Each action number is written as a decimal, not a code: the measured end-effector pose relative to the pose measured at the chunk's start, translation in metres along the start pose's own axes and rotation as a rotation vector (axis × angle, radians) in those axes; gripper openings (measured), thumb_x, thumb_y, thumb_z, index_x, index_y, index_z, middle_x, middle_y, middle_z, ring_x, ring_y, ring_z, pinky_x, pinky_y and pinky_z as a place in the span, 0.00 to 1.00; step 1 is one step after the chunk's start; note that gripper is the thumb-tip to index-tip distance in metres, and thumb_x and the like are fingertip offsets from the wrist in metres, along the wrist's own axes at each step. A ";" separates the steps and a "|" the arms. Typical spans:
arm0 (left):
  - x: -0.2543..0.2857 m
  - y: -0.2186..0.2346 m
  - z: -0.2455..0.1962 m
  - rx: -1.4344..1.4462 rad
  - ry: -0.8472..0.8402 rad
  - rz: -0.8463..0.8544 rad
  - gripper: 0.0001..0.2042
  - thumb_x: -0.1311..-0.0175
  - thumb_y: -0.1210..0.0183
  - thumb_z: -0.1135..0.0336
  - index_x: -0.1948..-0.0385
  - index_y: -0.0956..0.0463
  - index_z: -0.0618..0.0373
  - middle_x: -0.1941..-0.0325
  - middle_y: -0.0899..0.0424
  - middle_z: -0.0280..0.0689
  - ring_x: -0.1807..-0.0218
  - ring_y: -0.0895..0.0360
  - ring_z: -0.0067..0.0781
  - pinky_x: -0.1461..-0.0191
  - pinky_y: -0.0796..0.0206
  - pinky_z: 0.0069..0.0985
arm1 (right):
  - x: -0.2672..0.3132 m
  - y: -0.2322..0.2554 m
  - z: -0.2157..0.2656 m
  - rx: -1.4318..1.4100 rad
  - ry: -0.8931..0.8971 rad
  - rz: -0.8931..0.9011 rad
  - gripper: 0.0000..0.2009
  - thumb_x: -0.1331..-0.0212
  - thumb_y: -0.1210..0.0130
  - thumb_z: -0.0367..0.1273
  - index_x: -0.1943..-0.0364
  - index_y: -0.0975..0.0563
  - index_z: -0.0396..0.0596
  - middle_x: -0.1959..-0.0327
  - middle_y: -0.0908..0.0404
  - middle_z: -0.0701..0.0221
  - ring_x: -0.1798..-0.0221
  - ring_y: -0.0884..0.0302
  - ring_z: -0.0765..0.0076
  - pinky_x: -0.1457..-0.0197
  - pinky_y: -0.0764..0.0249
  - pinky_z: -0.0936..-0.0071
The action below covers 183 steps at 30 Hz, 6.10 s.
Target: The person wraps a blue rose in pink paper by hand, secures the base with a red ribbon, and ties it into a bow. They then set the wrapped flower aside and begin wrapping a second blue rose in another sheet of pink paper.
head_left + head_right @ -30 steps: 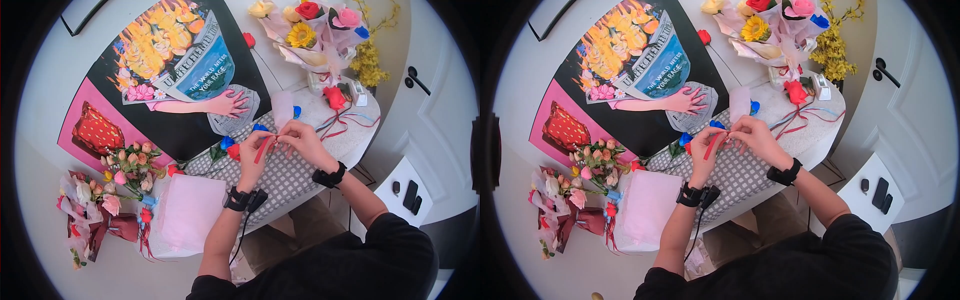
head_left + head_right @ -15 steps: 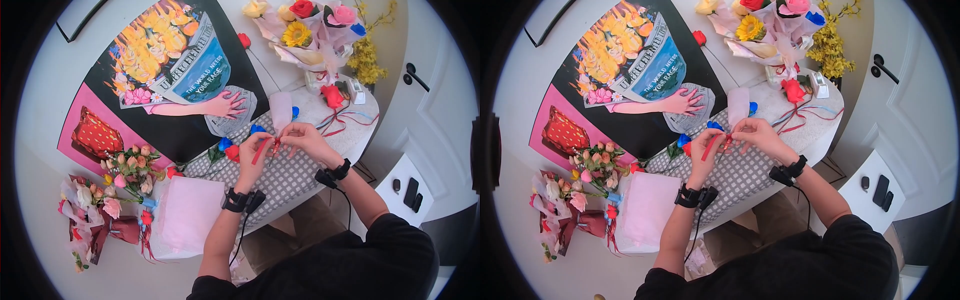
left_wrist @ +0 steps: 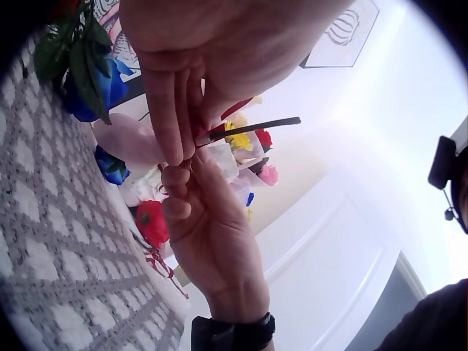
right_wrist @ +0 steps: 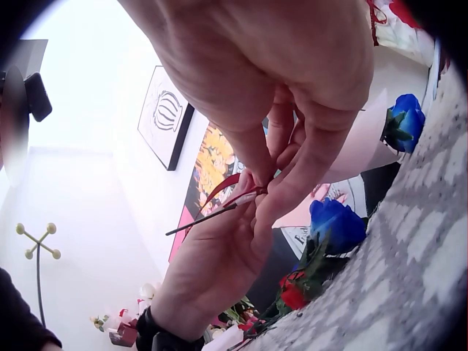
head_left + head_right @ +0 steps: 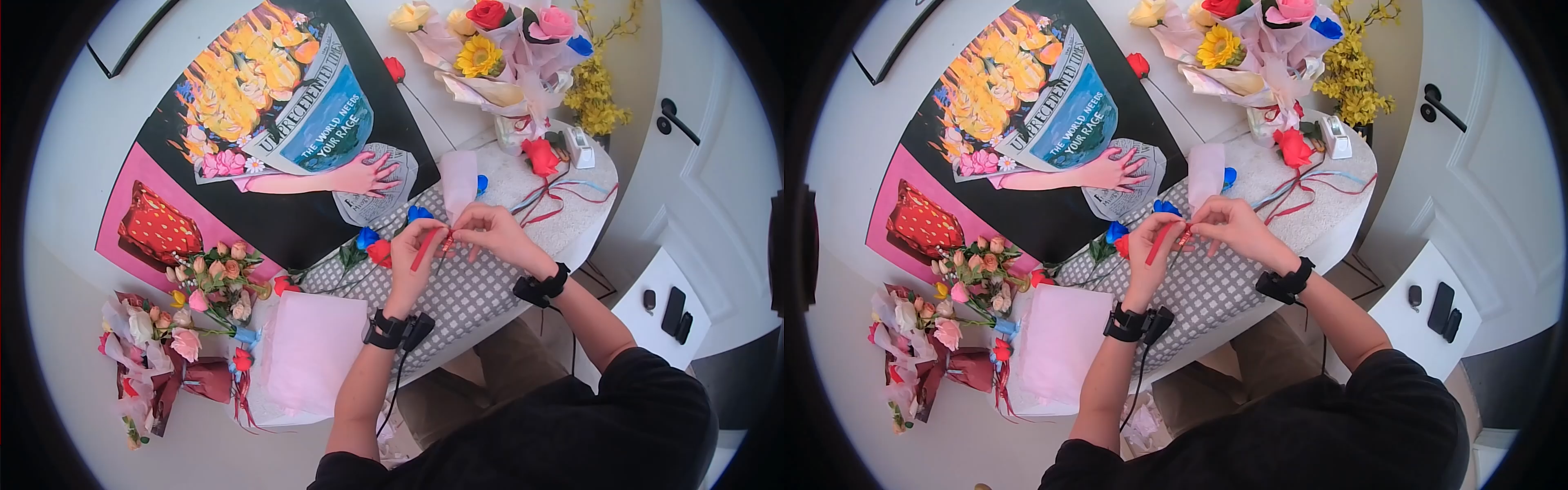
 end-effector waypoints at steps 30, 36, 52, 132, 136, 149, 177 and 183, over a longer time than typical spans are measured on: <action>-0.002 0.008 0.007 0.033 0.179 0.011 0.10 0.25 0.44 0.66 0.52 0.25 0.64 0.56 0.15 0.42 0.60 0.14 0.34 0.62 0.17 0.29 | 0.011 -0.002 0.016 0.547 0.294 -0.139 0.05 0.39 0.41 0.23 0.61 0.22 0.38 0.63 0.24 0.64 0.69 0.22 0.68 0.64 0.26 0.71; 0.000 0.006 0.007 0.026 0.181 0.006 0.11 0.25 0.43 0.65 0.52 0.25 0.64 0.56 0.15 0.42 0.60 0.14 0.33 0.64 0.17 0.29 | 0.012 -0.005 0.016 0.529 0.277 -0.140 0.05 0.40 0.41 0.24 0.62 0.24 0.38 0.64 0.25 0.63 0.67 0.22 0.65 0.62 0.26 0.69; 0.000 0.016 0.018 -0.082 0.198 0.037 0.10 0.26 0.42 0.66 0.52 0.23 0.63 0.58 0.14 0.37 0.61 0.15 0.25 0.67 0.21 0.23 | 0.012 -0.002 0.013 0.480 0.048 -0.116 0.06 0.41 0.41 0.22 0.65 0.26 0.37 0.67 0.24 0.57 0.68 0.22 0.52 0.62 0.26 0.63; -0.002 0.009 0.023 0.089 0.185 0.131 0.09 0.31 0.36 0.66 0.60 0.18 0.62 0.68 0.12 0.29 0.74 0.28 0.10 0.75 0.43 0.13 | 0.031 0.001 0.000 0.648 -0.106 -0.157 0.07 0.30 0.45 0.29 0.57 0.19 0.39 0.76 0.21 0.72 0.75 0.29 0.78 0.69 0.32 0.75; -0.002 0.011 0.032 -0.014 0.222 0.060 0.09 0.30 0.36 0.65 0.61 0.18 0.62 0.71 0.12 0.30 0.77 0.31 0.09 0.77 0.47 0.13 | 0.036 -0.007 0.015 0.645 -0.012 -0.207 0.06 0.34 0.40 0.28 0.59 0.19 0.39 0.74 0.19 0.69 0.72 0.26 0.75 0.66 0.30 0.75; 0.006 -0.011 0.019 -0.168 0.148 0.276 0.09 0.31 0.37 0.66 0.60 0.13 0.61 0.74 0.17 0.26 0.79 0.33 0.10 0.76 0.45 0.14 | 0.023 -0.019 0.014 0.647 0.221 -0.318 0.05 0.39 0.37 0.26 0.64 0.22 0.38 0.68 0.21 0.65 0.69 0.21 0.66 0.63 0.25 0.69; 0.006 0.004 0.040 -0.103 0.364 0.204 0.11 0.31 0.37 0.60 0.67 0.14 0.59 0.83 0.28 0.25 0.82 0.37 0.12 0.79 0.51 0.17 | 0.035 -0.009 -0.037 0.219 -0.006 -0.414 0.07 0.27 0.45 0.32 0.62 0.21 0.43 0.77 0.24 0.78 0.79 0.34 0.88 0.79 0.43 0.85; 0.007 0.005 0.044 0.016 0.406 0.161 0.12 0.30 0.38 0.60 0.65 0.16 0.60 0.82 0.28 0.26 0.81 0.35 0.13 0.79 0.47 0.15 | 0.036 -0.011 -0.037 0.270 -0.033 -0.404 0.05 0.31 0.40 0.31 0.61 0.21 0.44 0.73 0.21 0.79 0.75 0.31 0.89 0.77 0.41 0.87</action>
Point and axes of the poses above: each hand's wrist, its own x-axis away from the middle knuckle, its own y-axis out of the back of the hand, z = x × y, the point moved 4 cm from there along -x, towards the middle knuckle
